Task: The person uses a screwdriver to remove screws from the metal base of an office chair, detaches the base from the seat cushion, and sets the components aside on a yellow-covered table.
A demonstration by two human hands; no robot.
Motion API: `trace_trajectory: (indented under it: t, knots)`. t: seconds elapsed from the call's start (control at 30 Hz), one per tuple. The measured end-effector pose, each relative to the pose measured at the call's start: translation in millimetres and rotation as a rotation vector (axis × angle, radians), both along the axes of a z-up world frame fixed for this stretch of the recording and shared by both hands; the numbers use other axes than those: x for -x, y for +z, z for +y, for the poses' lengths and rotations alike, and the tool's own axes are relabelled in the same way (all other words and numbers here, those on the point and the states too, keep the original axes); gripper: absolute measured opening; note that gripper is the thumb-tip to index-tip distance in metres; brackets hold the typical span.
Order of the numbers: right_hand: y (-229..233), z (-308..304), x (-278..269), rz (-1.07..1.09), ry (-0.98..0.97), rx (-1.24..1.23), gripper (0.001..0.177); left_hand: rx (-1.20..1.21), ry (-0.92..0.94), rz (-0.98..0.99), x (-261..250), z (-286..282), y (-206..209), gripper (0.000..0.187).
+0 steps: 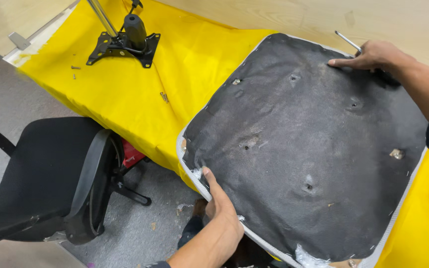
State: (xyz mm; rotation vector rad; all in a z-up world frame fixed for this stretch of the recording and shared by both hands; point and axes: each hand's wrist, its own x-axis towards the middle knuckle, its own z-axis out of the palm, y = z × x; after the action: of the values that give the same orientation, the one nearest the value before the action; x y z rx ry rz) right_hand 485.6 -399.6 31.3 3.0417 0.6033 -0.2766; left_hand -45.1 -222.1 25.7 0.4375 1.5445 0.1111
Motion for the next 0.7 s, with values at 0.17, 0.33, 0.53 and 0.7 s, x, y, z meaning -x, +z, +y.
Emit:
trace_trajectory:
  t: [0.17,0.33,0.53,0.7]
  knots:
    - [12,19,-1,-0.041,0.154,-0.031,0.098,0.087,-0.003,0.048,-2,-29,-10,0.130]
    - [10,32,-9,-0.022,0.169,0.063,0.102,0.139,-0.049,0.057,-7,-44,-18,0.131]
    - [-21,32,-25,0.017,0.198,-0.042,0.108,0.199,-0.119,0.075,-16,-60,-23,0.132]
    - [-49,32,-30,0.103,0.124,-0.034,0.113,0.233,-0.248,0.063,-23,-56,-31,0.133]
